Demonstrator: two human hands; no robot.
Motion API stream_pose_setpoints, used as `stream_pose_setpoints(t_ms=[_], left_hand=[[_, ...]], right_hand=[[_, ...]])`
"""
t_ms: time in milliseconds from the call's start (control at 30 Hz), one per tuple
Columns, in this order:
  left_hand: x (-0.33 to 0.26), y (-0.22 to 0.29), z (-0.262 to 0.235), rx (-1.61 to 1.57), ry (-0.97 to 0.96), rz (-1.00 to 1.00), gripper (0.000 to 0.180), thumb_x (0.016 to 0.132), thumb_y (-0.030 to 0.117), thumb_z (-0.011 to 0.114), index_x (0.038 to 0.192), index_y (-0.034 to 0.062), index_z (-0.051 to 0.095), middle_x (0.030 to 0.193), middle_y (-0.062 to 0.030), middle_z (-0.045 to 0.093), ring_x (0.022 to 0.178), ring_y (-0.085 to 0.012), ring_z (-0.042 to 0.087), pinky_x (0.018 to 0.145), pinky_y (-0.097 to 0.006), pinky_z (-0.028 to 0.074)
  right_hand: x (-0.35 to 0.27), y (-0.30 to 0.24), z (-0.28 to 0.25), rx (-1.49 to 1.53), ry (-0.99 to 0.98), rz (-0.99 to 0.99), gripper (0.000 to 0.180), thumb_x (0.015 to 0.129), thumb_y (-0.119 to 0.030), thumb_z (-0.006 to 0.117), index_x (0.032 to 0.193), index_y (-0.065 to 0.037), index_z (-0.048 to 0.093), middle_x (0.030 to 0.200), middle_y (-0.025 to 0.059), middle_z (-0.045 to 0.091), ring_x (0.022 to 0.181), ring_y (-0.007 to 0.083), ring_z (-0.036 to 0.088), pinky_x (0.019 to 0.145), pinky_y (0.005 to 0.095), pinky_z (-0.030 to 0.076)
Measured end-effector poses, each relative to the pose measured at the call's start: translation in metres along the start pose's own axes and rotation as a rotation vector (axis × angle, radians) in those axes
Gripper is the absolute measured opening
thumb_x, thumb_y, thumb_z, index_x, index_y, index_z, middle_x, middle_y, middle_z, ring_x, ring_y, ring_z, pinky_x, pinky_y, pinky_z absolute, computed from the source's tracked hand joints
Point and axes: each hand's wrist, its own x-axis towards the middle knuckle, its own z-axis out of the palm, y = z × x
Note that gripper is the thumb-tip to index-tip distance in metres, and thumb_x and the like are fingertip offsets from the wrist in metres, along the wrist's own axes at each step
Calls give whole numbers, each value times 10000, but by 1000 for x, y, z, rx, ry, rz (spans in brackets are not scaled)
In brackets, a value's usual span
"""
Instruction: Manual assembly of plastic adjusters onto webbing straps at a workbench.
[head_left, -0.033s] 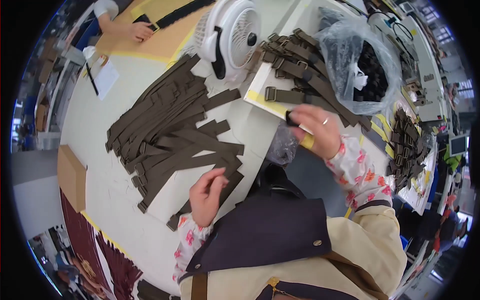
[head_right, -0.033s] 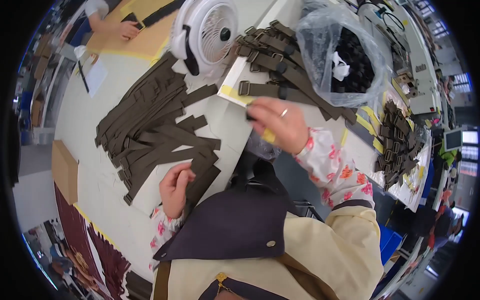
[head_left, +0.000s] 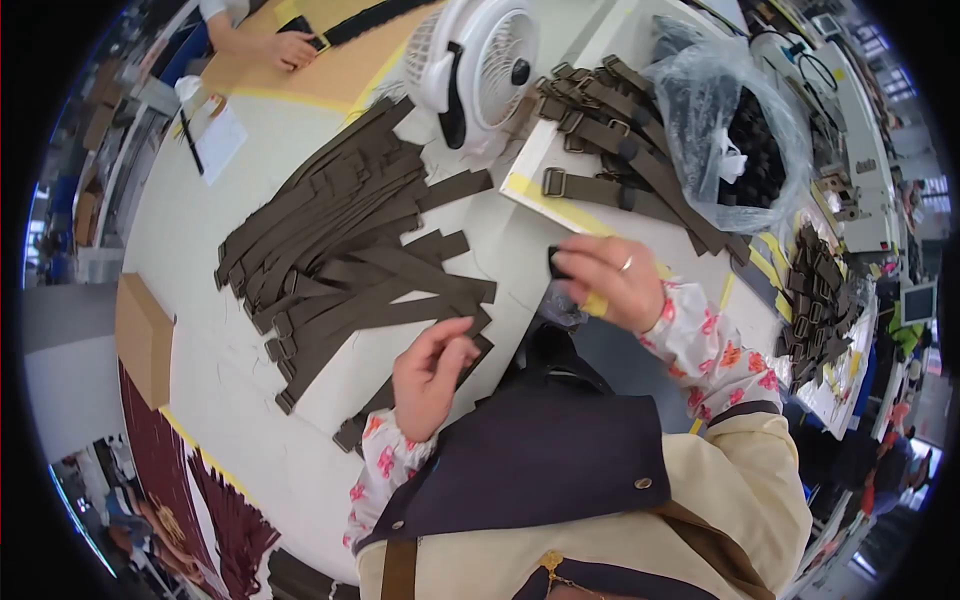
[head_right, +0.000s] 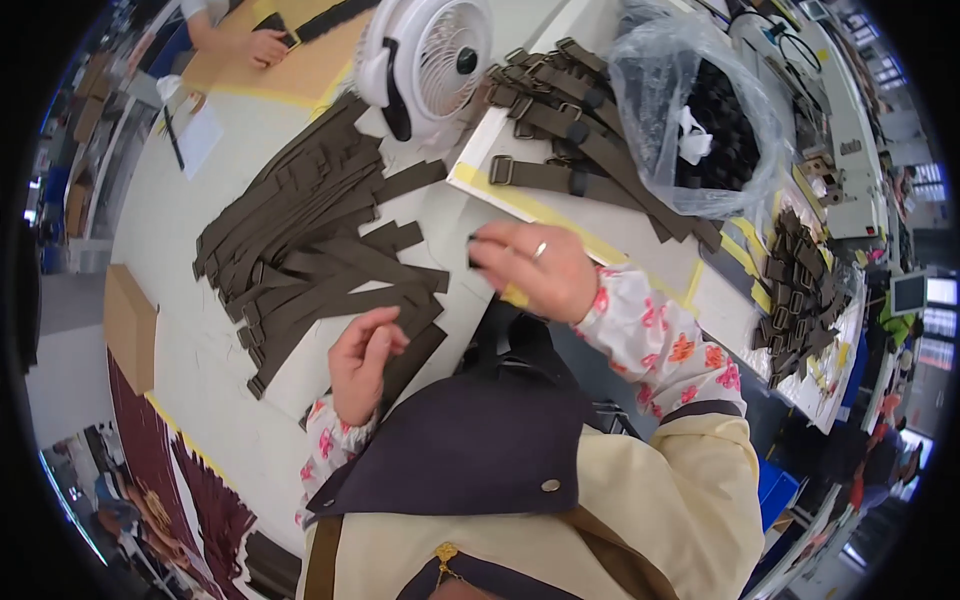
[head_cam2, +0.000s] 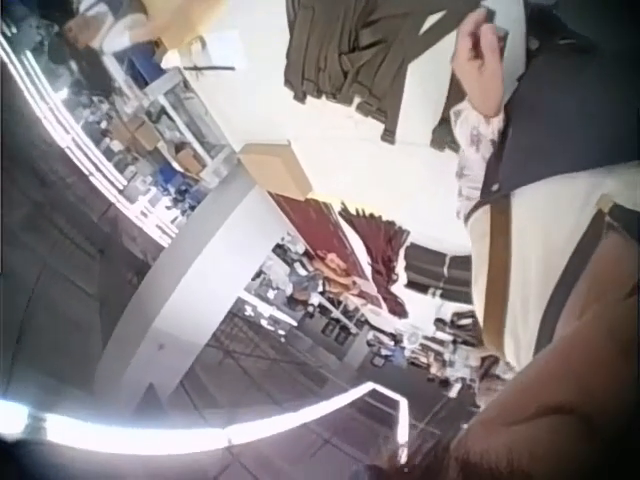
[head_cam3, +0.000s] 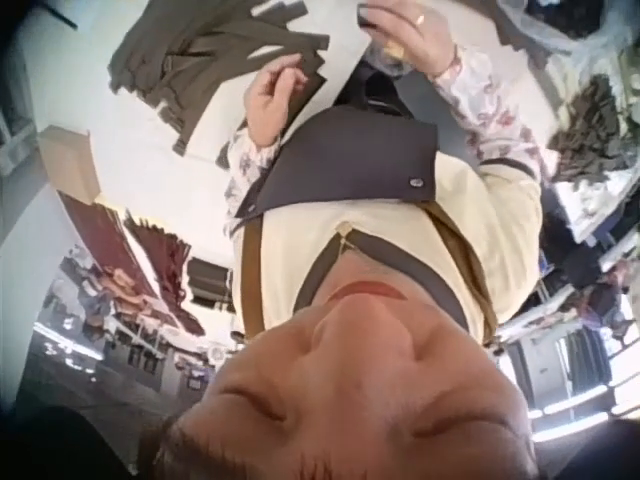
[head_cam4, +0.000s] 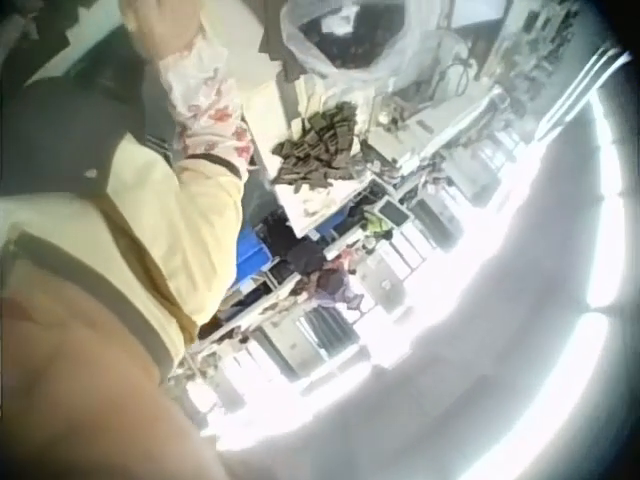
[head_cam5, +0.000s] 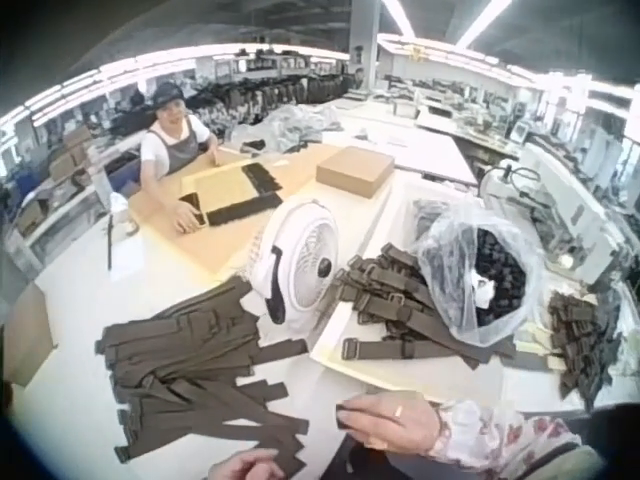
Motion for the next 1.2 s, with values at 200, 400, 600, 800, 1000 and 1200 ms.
stream_pose_setpoints(t_ms=[200, 400, 600, 800, 1000, 1200], left_hand=[[7, 1, 1, -236, -114, -132, 112, 878, 104, 544, 938, 9, 534, 777, -17, 578, 655, -50, 513, 607, -186, 430], [-6, -20, -36, -226, -304, -129, 117, 864, 128, 565, 858, 27, 506, 728, 18, 523, 625, -35, 463, 568, -183, 396], [-1, -25, -44, -19, -356, -166, 134, 792, 30, 603, 879, 32, 501, 791, 21, 519, 714, -34, 471, 640, -199, 417], [38, -78, -86, 852, 211, 246, 219, 760, 126, 617, 950, 37, 555, 876, -96, 593, 814, -281, 583, 713, -348, 476], [76, -106, -117, 1318, 250, 297, 312, 669, 136, 685, 957, 91, 571, 949, -76, 520, 885, -245, 514, 792, -356, 378], [62, -108, -122, 1318, 111, 258, 227, 721, 125, 634, 939, 96, 582, 824, -65, 586, 758, -255, 564, 686, -356, 432]], right_hand=[[15, -40, 63, 262, -108, -109, 386, 598, -20, 649, 977, 10, 580, 937, 126, 551, 718, 237, 587, 582, 316, 496], [19, -42, 65, 766, -370, 279, 275, 755, -70, 664, 1015, -30, 585, 951, 105, 567, 764, 214, 588, 621, 287, 482], [21, -39, 78, 940, -783, 592, 189, 762, -52, 676, 883, 14, 546, 728, 71, 590, 652, 124, 598, 610, 255, 491], [-14, -25, 102, 1133, -680, 1079, 172, 794, -25, 640, 751, -26, 473, 681, -8, 518, 647, 48, 534, 572, 202, 439], [-16, -39, 117, 1275, -477, 1140, 265, 805, 2, 612, 1014, -13, 449, 775, 53, 586, 723, 98, 586, 681, 217, 459], [-26, -30, 133, 1209, -543, 1188, 357, 812, -35, 617, 1134, 3, 469, 805, 52, 606, 751, 107, 576, 698, 217, 450]])
